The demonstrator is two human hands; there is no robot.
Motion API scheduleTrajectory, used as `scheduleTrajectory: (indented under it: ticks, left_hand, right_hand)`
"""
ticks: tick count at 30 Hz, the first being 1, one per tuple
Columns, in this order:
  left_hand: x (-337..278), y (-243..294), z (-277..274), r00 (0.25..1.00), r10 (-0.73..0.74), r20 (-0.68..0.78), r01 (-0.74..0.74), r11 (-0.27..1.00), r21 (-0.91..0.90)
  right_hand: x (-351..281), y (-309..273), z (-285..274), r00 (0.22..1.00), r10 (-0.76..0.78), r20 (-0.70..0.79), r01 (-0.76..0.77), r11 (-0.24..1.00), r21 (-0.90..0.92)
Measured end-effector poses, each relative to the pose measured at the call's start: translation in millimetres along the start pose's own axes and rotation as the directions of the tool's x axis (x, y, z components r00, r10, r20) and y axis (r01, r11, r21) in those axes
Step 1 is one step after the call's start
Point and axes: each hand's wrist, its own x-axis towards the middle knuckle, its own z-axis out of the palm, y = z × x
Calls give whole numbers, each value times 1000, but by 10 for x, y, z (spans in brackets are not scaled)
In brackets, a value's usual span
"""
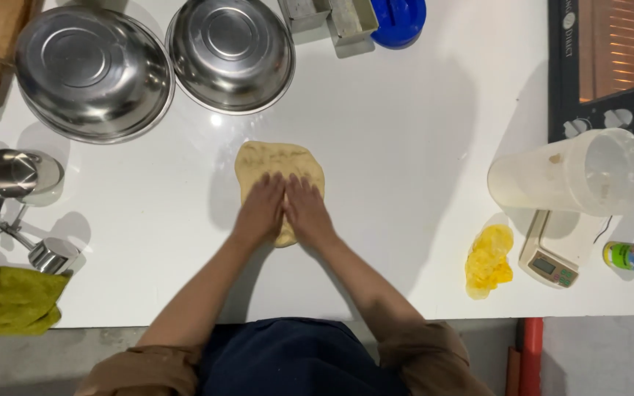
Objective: The person is seen cutting and weighing pieces of pastry dough on a kitchen workbench.
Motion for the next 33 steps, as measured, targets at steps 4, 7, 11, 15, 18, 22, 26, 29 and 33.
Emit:
scheduleTrajectory:
  ticks: [4, 7, 11, 15, 18, 22, 26, 29, 33]
  left_hand:
    - [-226, -43, -22, 998, 25, 57, -32, 992, 122]
    - [-220, -20, -297, 990, -2, 139, -25, 980, 197]
    - [219, 114, -711, 922, -148, 357, 83, 978, 191]
    - [268, 87, -464, 782, -386, 489, 261, 916, 305]
    - [334, -125, -21, 995, -13, 100, -17, 958, 287]
    - [506, -123, -296, 1000, 29, -4, -28, 994, 110]
    - [906, 94, -582, 962, -146, 230, 104, 977, 186]
    - [850, 52, -141, 925, -271, 268, 211, 950, 231]
    - [779, -31, -157, 970, -146, 195, 132, 988, 82]
  right_hand:
    - [-144, -127, -109, 995, -44, 86, 64, 968, -244]
    - [-31, -202, -381, 988, -51, 146, 101, 927, -361]
    - [264, -157, -633, 926, 181, 332, -108, 968, -227]
    - [220, -196, -441, 965, 240, 104, -236, 970, -55]
    - [327, -54, -229, 999, -9, 31, 16, 977, -214]
    - [572, 52, -247, 997, -73, 23, 76, 916, -394]
    - [976, -203, -719, 940, 242, 242, -176, 948, -266]
    - [771, -109, -485, 962, 203, 182, -165, 965, -204]
    - [728, 92, -198, 998, -21, 54, 38, 938, -344]
